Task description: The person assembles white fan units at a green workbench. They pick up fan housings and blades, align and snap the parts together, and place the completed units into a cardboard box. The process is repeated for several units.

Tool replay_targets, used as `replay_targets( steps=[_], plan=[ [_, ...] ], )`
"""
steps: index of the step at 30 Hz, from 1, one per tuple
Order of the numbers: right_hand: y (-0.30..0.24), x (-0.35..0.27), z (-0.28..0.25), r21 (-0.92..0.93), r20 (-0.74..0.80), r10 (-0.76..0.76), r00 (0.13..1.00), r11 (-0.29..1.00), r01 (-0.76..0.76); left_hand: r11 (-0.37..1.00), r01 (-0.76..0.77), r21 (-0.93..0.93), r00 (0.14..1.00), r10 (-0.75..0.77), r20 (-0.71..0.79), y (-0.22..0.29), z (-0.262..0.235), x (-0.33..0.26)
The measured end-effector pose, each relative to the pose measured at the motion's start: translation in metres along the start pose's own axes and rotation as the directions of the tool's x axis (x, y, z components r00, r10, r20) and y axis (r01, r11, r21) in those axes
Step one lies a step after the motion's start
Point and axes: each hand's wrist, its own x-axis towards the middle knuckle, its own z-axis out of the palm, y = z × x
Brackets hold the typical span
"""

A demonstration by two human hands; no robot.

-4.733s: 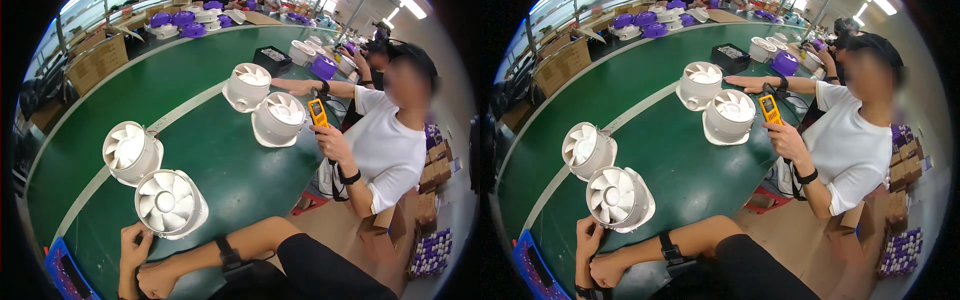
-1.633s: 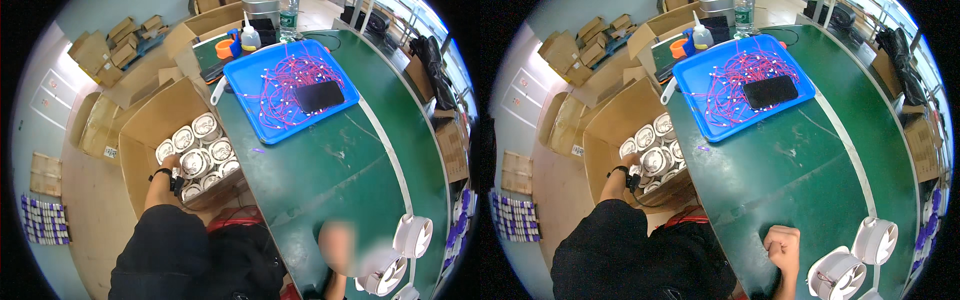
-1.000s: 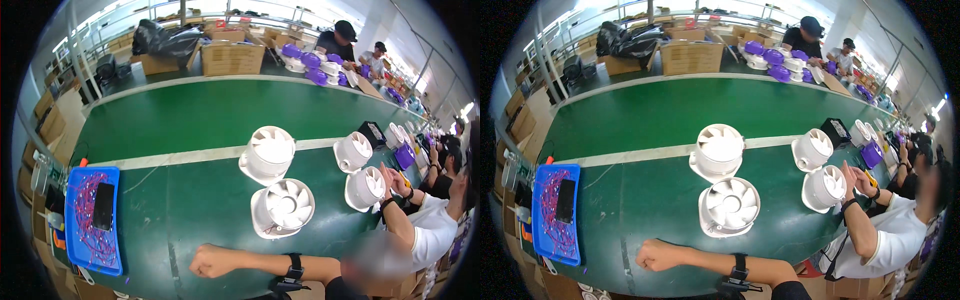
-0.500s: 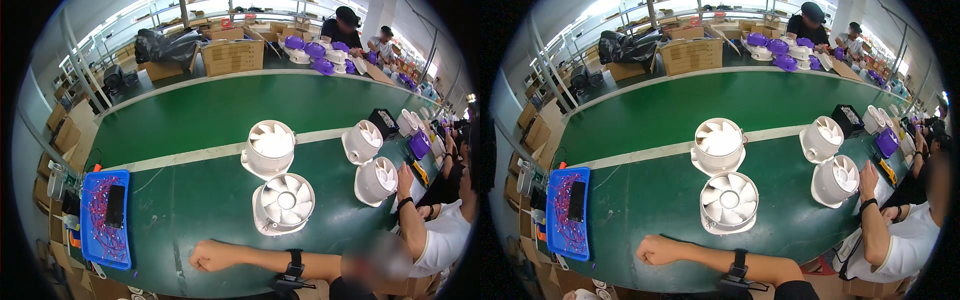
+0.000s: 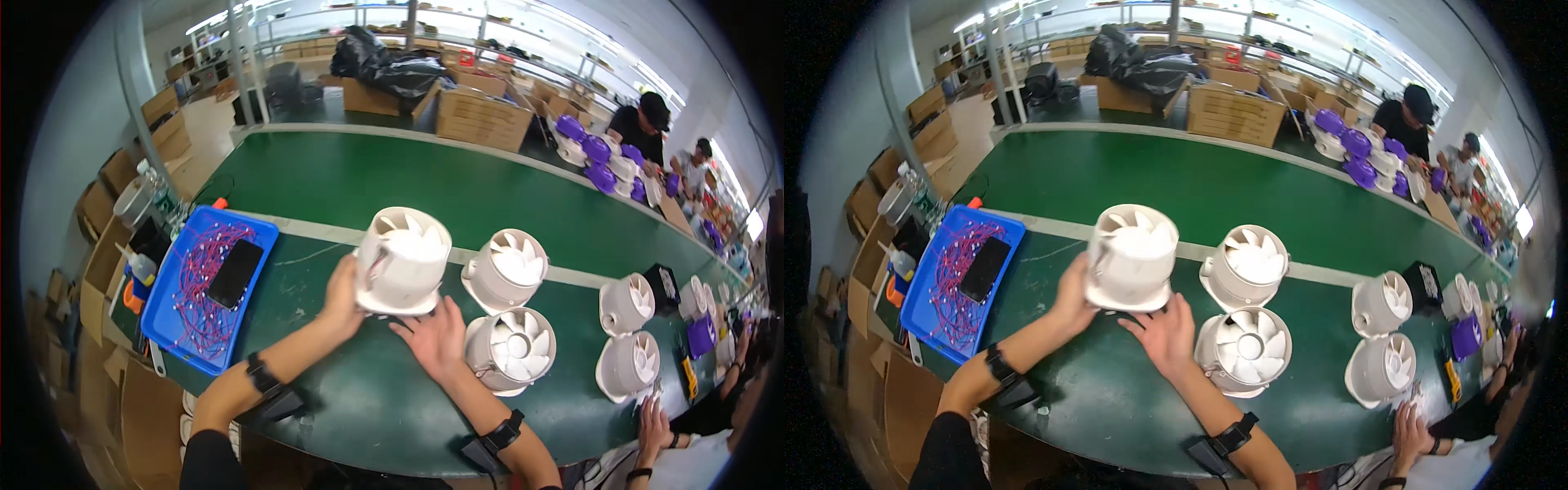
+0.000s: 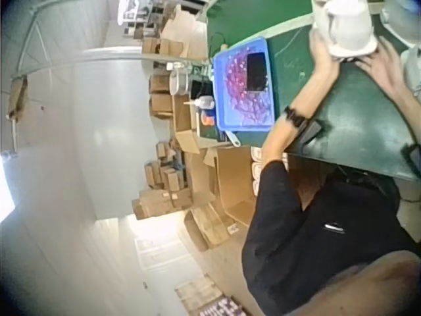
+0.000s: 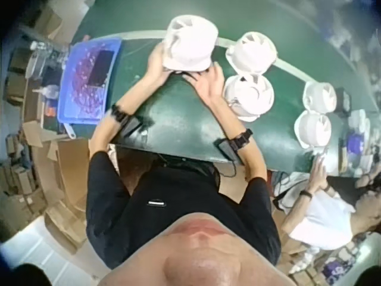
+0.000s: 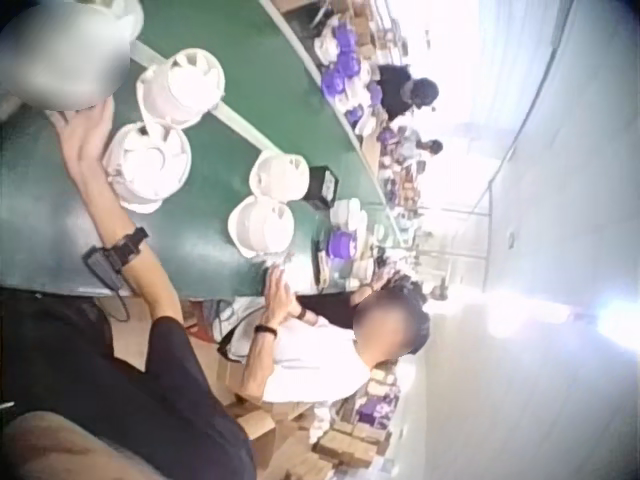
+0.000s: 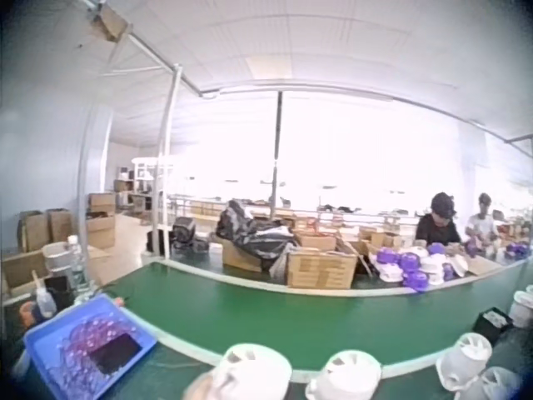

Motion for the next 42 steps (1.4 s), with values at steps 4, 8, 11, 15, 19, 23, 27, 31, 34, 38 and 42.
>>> replay_targets(
  steps=[4, 8, 11, 15, 19, 23, 27, 31, 34, 38, 42],
  plan=[
    [-0.001, -0.003, -0.006, -0.075, -0.064, -0.072, 0.995, 0.995, 0.067, 0.989, 0.080, -0.127, 0.996, -0.085, -0.037, -0.025, 0.020, -0.001],
    [0.000, -0.007, 0.006, -0.160, -0.116, -0.135, 0.984, 0.980, 0.116, 0.975, 0.000, -0.222, 0.999, 0.008, 0.036, -0.036, 0.010, 0.006],
    [-0.002, -0.006, 0.015, -0.089, -0.225, -0.165, 0.960, 0.985, 0.148, 0.973, 0.092, -0.210, 0.987, -0.062, 0.148, -0.026, 0.007, 0.003],
    [-0.013, -0.012, -0.018, -0.034, -0.207, -0.131, 0.969, 0.991, 0.127, 0.758, -0.452, 0.470, 0.874, 0.270, 0.404, -0.026, -0.013, 0.023],
    [-0.013, -0.007, -0.003, 0.047, -0.282, -0.122, 0.951, 0.989, 0.141, 0.445, -0.583, 0.680, 0.811, 0.282, 0.512, -0.005, -0.022, 0.022],
    [-0.014, -0.007, -0.009, -0.015, -0.226, -0.163, 0.960, 0.986, 0.164, 0.743, -0.580, 0.335, 0.762, 0.348, 0.546, -0.006, -0.011, 0.024],
    [-0.013, -0.009, -0.010, 0.075, -0.097, -0.071, 0.993, 0.994, 0.079, 0.823, -0.398, 0.404, 0.735, 0.023, 0.678, 0.047, 0.004, 0.017],
    [-0.018, -0.008, 0.009, 0.104, 0.076, 0.004, 0.997, 0.995, -0.012, 0.646, -0.452, 0.615, 0.685, -0.189, 0.703, 0.079, 0.024, -0.008],
    [-0.016, -0.008, 0.009, 0.092, 0.075, 0.038, 0.996, 0.995, -0.045, 0.309, -0.696, 0.649, 0.634, -0.161, 0.756, 0.075, 0.029, -0.031],
    [-0.018, -0.015, 0.010, 0.073, 0.043, -0.085, 0.995, 0.994, 0.082, 0.027, -0.786, 0.618, 0.605, -0.179, 0.776, 0.091, 0.053, -0.080],
    [-0.008, -0.013, 0.011, 0.168, -0.006, -0.046, 0.999, 0.985, 0.046, -0.227, -0.796, 0.560, 0.598, -0.154, 0.787, 0.083, 0.048, -0.095]
  ],
)
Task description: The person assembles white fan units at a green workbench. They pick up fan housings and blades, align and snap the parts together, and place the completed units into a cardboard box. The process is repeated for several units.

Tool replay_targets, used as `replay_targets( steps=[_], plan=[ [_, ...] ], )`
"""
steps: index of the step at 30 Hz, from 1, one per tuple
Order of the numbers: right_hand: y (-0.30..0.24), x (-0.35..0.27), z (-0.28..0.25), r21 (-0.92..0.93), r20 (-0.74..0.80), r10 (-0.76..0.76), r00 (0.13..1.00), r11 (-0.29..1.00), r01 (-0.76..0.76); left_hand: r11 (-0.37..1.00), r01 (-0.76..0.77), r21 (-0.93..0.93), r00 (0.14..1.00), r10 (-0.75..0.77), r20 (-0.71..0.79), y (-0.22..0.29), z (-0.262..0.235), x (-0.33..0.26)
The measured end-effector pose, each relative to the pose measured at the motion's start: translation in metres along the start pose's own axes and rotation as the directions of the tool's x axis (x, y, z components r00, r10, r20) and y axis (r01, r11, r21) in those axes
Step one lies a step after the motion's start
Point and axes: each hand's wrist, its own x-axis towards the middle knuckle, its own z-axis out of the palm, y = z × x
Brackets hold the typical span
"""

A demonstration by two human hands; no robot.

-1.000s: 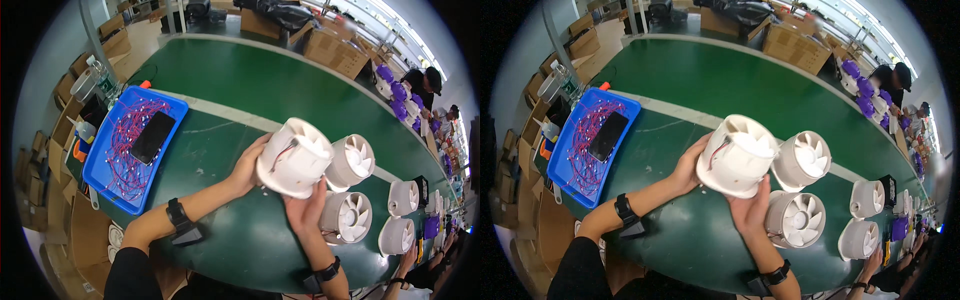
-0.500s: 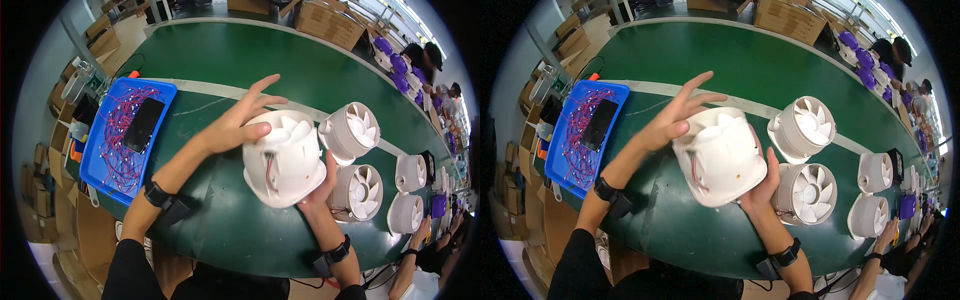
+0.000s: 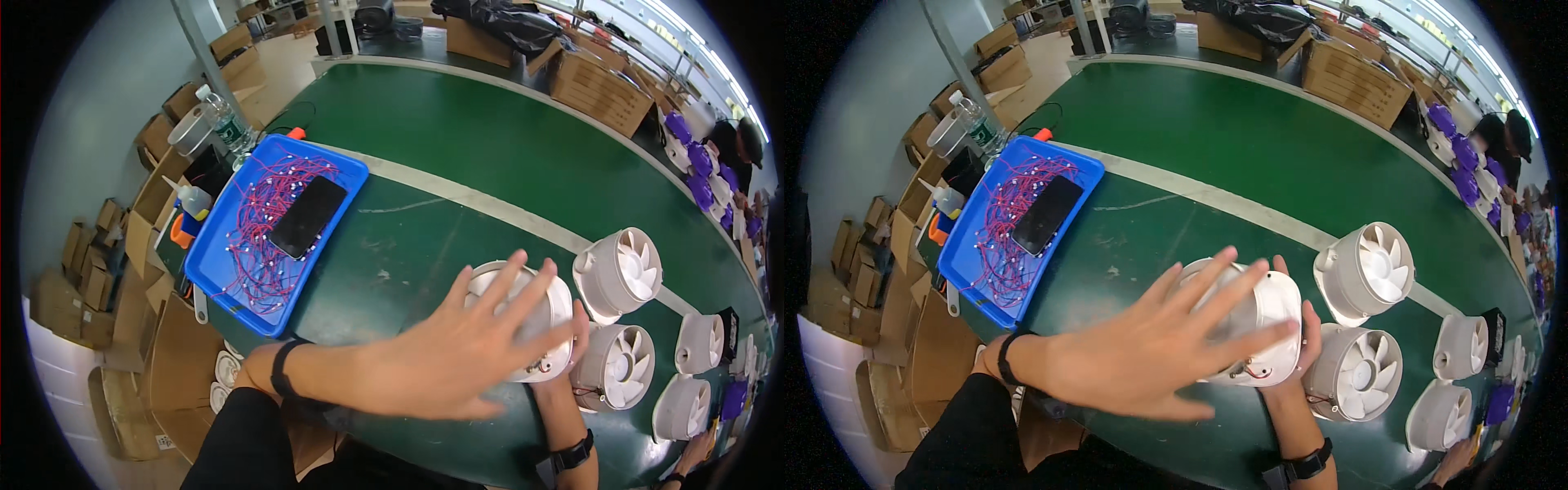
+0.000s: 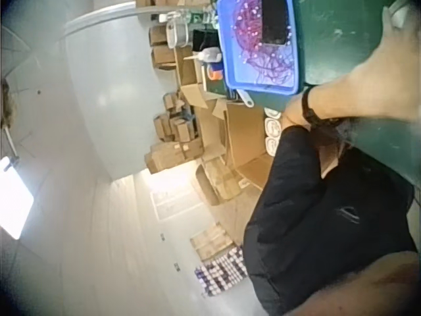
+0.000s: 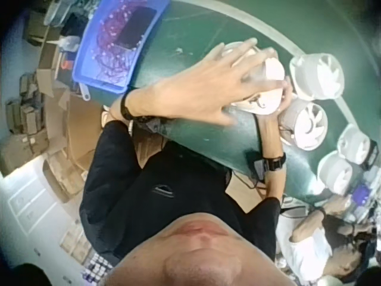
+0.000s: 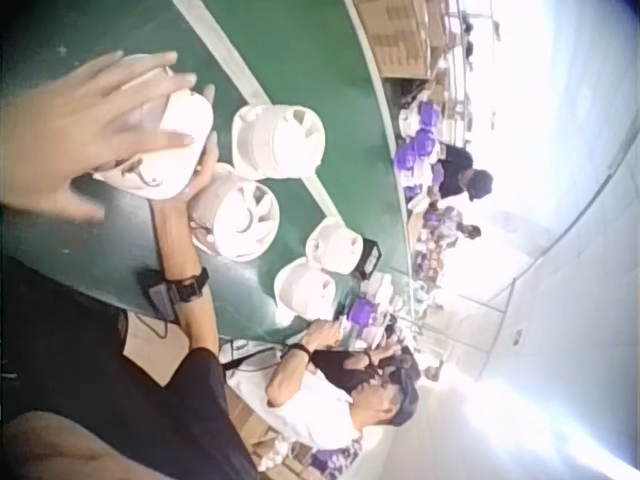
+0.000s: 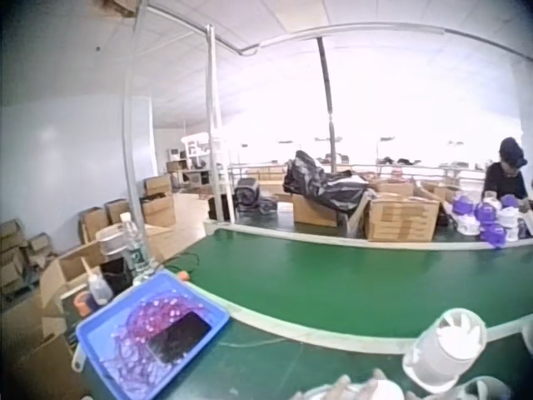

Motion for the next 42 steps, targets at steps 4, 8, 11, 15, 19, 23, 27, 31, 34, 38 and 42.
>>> replay_targets(
  steps=[4, 8, 11, 15, 19, 23, 27, 31, 34, 38, 42],
  plan=[
    [0.003, 0.007, 0.006, -0.056, 0.036, 0.014, 0.999, 0.998, -0.012, 0.953, -0.035, -0.300, 0.999, 0.039, 0.008, -0.050, -0.001, 0.014],
    [-0.007, 0.001, -0.008, -0.072, 0.020, -0.041, 0.999, 0.996, 0.043, 0.768, 0.077, -0.635, 0.994, -0.107, -0.008, -0.098, 0.005, 0.029],
    [-0.005, 0.007, -0.006, -0.438, -0.026, -0.184, 0.983, 0.886, 0.155, 0.443, 0.113, -0.889, 0.903, -0.420, -0.094, -0.114, 0.039, 0.032],
    [-0.002, 0.012, -0.018, -0.432, -0.071, -0.334, 0.940, 0.859, 0.273, 0.261, -0.027, -0.965, 0.748, -0.635, -0.193, -0.103, 0.075, 0.048],
    [0.005, 0.012, -0.020, -0.513, -0.051, -0.327, 0.944, 0.819, 0.255, 0.205, -0.164, -0.965, 0.584, -0.768, -0.263, -0.084, 0.097, 0.052],
    [0.011, 0.013, -0.029, -0.364, -0.067, -0.250, 0.966, 0.907, 0.209, 0.549, -0.252, -0.797, 0.711, -0.454, -0.538, -0.082, 0.123, 0.043],
    [-0.003, 0.008, -0.021, -0.245, 0.008, -0.318, 0.948, 0.919, 0.310, 0.250, -0.244, -0.937, 0.787, -0.514, -0.342, -0.085, 0.113, 0.042],
    [-0.003, 0.011, -0.030, -0.369, 0.093, -0.243, 0.966, 0.892, 0.260, -0.057, -0.145, -0.988, 0.774, -0.629, -0.078, -0.076, 0.121, 0.045],
    [0.000, 0.016, -0.042, -0.282, -0.005, -0.284, 0.959, 0.920, 0.272, -0.076, -0.135, -0.988, 0.816, -0.574, -0.067, -0.069, 0.136, 0.037],
    [0.002, 0.012, -0.027, -0.415, -0.109, -0.345, 0.932, 0.868, 0.273, 0.081, -0.190, -0.978, 0.818, -0.538, -0.203, -0.060, 0.132, 0.037],
    [-0.009, 0.016, -0.035, -0.746, 0.068, -0.556, 0.829, 0.524, 0.412, 0.296, -0.187, -0.937, 0.806, -0.499, -0.319, -0.064, 0.136, 0.042]
  ],
)
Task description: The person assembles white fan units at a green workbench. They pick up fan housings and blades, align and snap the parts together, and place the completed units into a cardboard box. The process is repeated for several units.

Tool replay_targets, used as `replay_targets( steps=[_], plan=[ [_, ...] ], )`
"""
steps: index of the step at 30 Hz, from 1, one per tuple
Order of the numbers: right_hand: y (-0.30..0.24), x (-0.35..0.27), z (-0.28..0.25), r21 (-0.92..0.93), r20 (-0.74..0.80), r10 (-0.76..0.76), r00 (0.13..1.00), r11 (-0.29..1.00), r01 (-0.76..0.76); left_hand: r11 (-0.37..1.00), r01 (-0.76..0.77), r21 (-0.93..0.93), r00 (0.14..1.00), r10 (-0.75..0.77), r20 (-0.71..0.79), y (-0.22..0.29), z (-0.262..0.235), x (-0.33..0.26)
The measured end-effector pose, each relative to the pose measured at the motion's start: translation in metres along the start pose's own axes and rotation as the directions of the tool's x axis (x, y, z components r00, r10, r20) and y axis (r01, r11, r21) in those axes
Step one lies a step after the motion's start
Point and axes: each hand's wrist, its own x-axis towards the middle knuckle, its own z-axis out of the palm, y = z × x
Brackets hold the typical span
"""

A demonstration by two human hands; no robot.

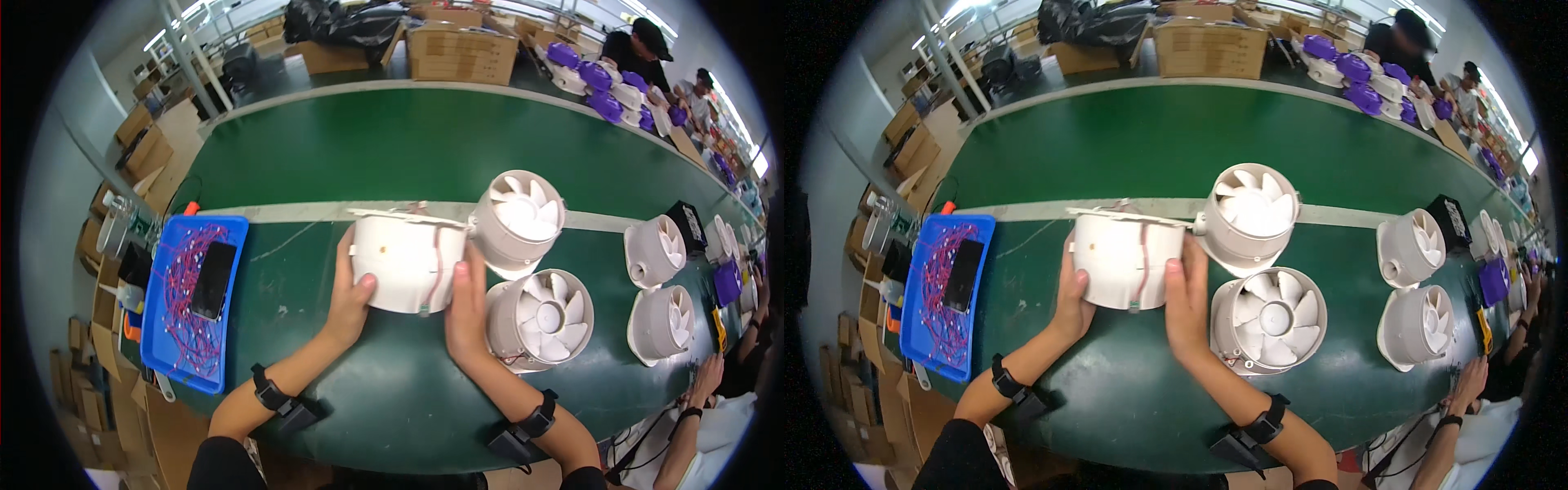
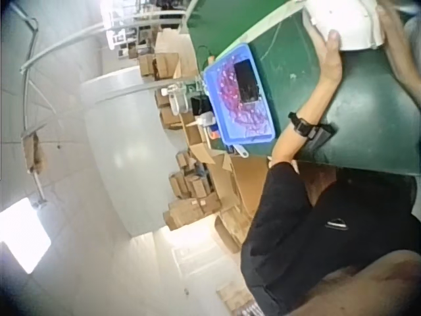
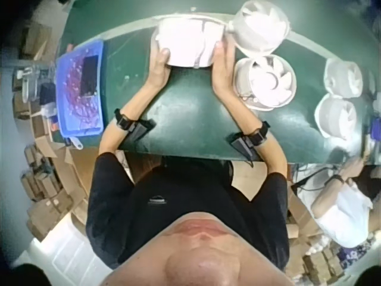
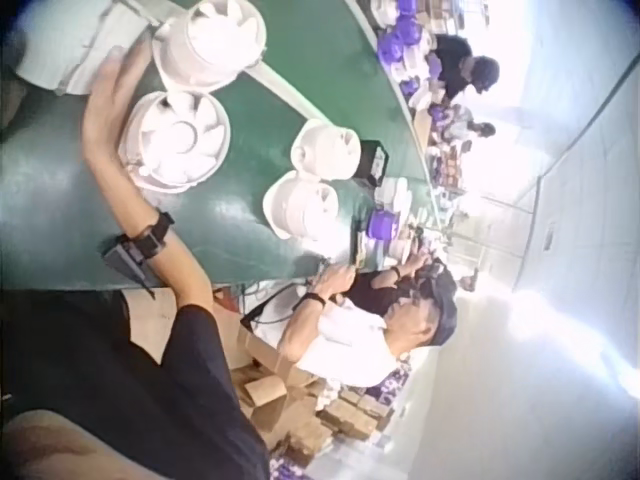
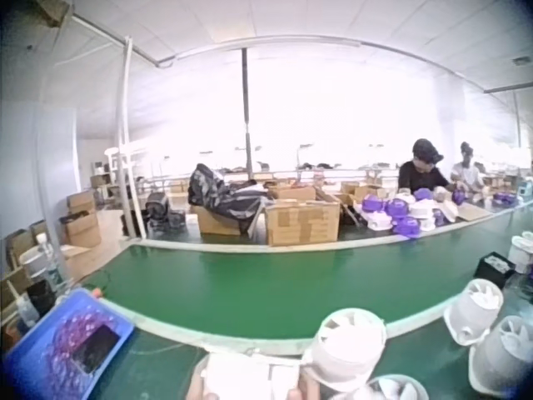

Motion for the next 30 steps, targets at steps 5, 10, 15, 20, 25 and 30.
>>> replay_targets(
  steps=[5, 10, 15, 20, 25, 30],
  plan=[
    [-0.004, -0.002, -0.001, -0.038, 0.092, -0.098, 0.991, 0.994, 0.102, 0.963, -0.059, 0.262, 0.998, 0.064, -0.013, 0.015, 0.006, -0.006],
    [-0.012, -0.004, 0.007, -0.064, 0.225, -0.107, 0.968, 0.990, 0.124, 0.959, -0.088, 0.269, 0.995, 0.097, -0.020, 0.022, 0.003, -0.004],
    [-0.015, -0.006, 0.009, -0.122, 0.208, -0.071, 0.975, 0.988, 0.098, 0.935, -0.128, 0.331, 0.991, 0.132, 0.011, 0.016, -0.003, -0.005],
    [-0.012, -0.002, 0.003, -0.133, 0.190, -0.072, 0.979, 0.986, 0.098, 0.959, -0.087, 0.268, 0.995, 0.094, -0.014, 0.012, -0.007, 0.002],
    [-0.014, 0.000, 0.008, -0.084, 0.186, -0.095, 0.978, 0.990, 0.112, 0.957, -0.054, 0.284, 0.997, 0.068, -0.040, 0.013, -0.006, 0.003],
    [-0.017, 0.002, 0.009, -0.084, 0.204, -0.117, 0.972, 0.987, 0.137, 0.940, -0.061, 0.336, 0.995, 0.083, -0.052, 0.009, -0.006, 0.004]
  ],
)
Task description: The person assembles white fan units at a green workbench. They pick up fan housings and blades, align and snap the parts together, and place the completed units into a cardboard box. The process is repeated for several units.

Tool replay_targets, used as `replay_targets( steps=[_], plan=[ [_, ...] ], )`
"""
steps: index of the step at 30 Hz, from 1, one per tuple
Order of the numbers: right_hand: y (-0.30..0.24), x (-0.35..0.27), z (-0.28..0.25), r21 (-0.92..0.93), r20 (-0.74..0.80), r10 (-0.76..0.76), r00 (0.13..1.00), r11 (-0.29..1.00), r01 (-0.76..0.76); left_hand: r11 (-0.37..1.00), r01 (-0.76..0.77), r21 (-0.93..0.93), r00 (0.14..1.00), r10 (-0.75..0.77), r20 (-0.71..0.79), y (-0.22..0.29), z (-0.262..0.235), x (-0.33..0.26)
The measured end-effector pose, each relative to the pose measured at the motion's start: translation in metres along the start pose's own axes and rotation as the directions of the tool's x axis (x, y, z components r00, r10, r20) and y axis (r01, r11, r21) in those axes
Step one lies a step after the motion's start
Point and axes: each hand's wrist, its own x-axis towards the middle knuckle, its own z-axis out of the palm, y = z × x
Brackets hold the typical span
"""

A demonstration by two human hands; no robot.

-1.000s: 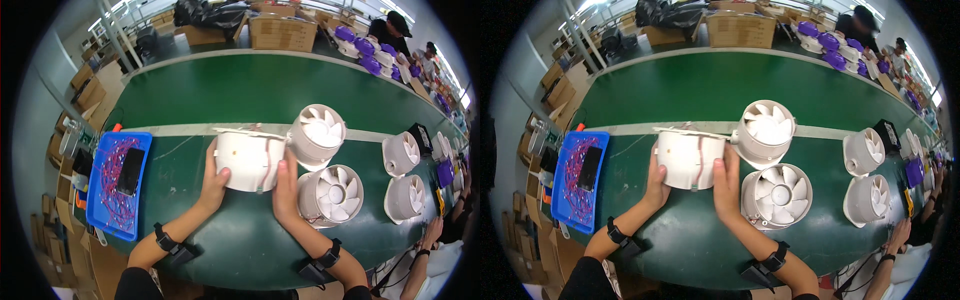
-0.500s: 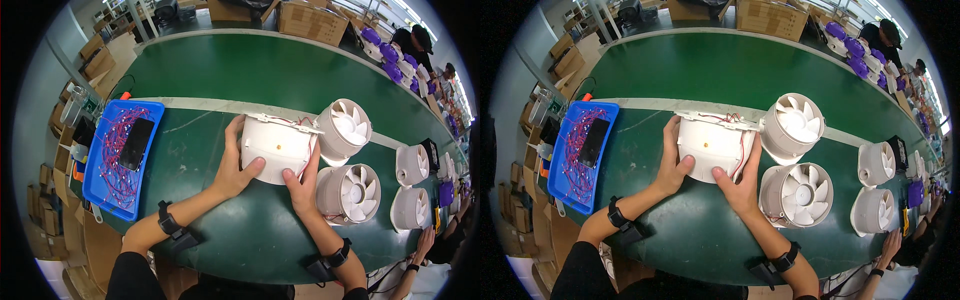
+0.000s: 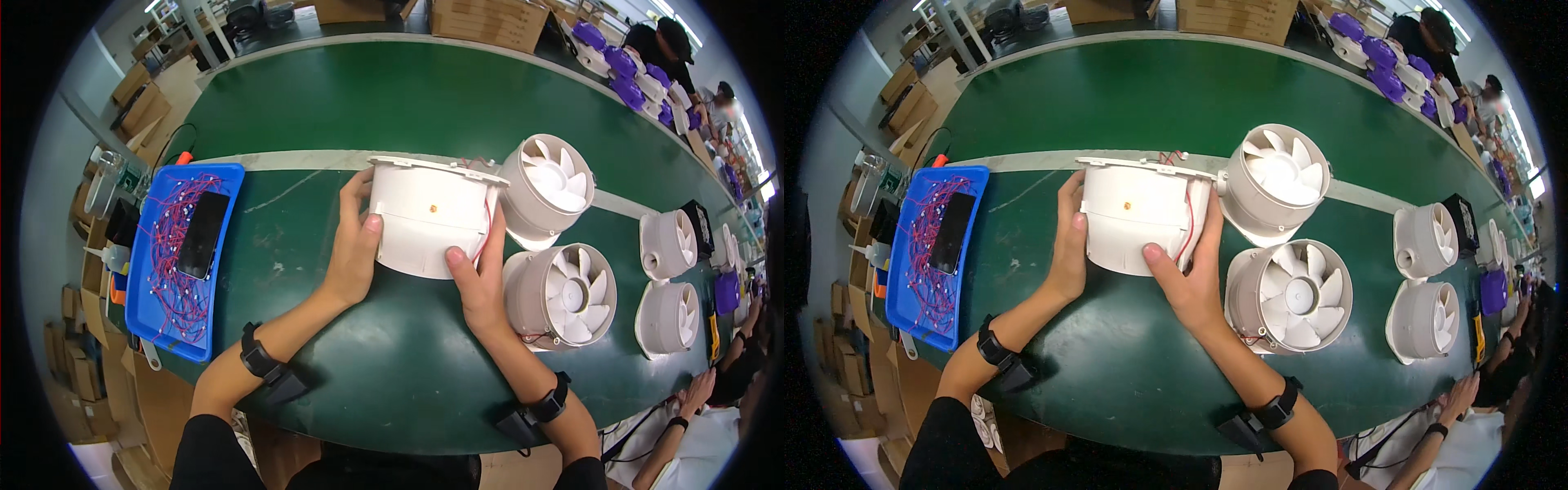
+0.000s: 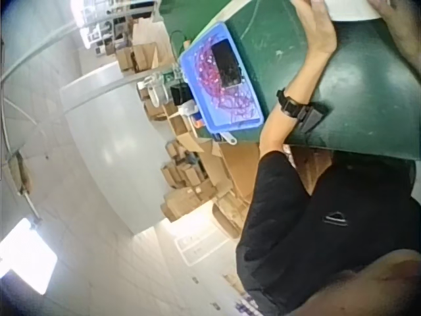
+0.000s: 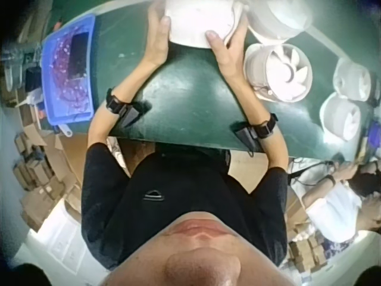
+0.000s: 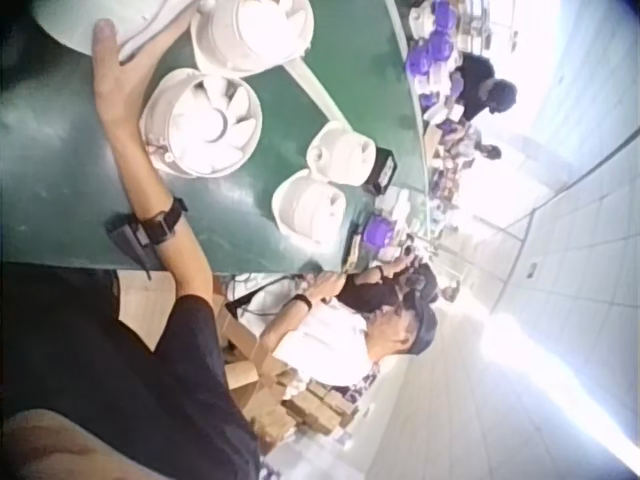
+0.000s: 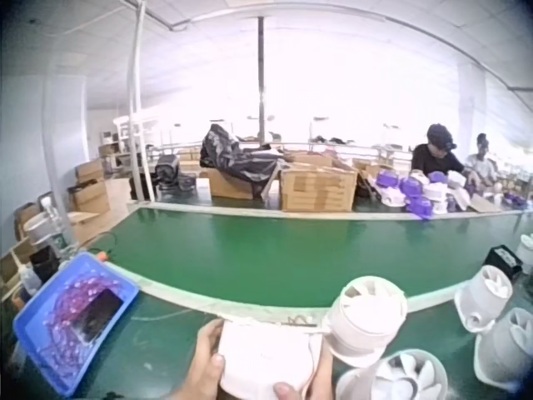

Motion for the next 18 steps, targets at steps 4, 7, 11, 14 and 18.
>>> replay_targets(
  steps=[4, 7, 11, 14, 18],
  plan=[
    [0.0050, -0.0020, -0.0002, 0.004, -0.012, 0.027, 1.000, 1.000, -0.027, 0.999, -0.011, 0.044, 1.000, 0.011, -0.003, -0.0031, -0.0013, -0.0006],
    [0.0035, -0.0003, -0.0013, 0.007, 0.006, -0.006, 1.000, 1.000, 0.006, 0.998, -0.021, 0.058, 1.000, 0.021, -0.001, -0.0038, -0.0004, -0.0008],
    [0.0010, -0.0004, -0.0013, 0.001, -0.001, 0.020, 1.000, 1.000, -0.020, 0.998, -0.015, 0.055, 1.000, 0.015, 0.007, -0.0035, -0.0007, 0.0005],
    [0.0027, 0.0003, -0.0014, -0.010, 0.001, -0.001, 1.000, 1.000, 0.001, 0.999, -0.013, 0.044, 1.000, 0.013, -0.009, -0.0003, 0.0011, -0.0002],
    [0.0030, -0.0004, -0.0011, -0.009, -0.006, 0.007, 1.000, 1.000, -0.007, 0.999, -0.013, 0.040, 1.000, 0.013, -0.001, -0.0019, 0.0006, 0.0002]
  ],
)
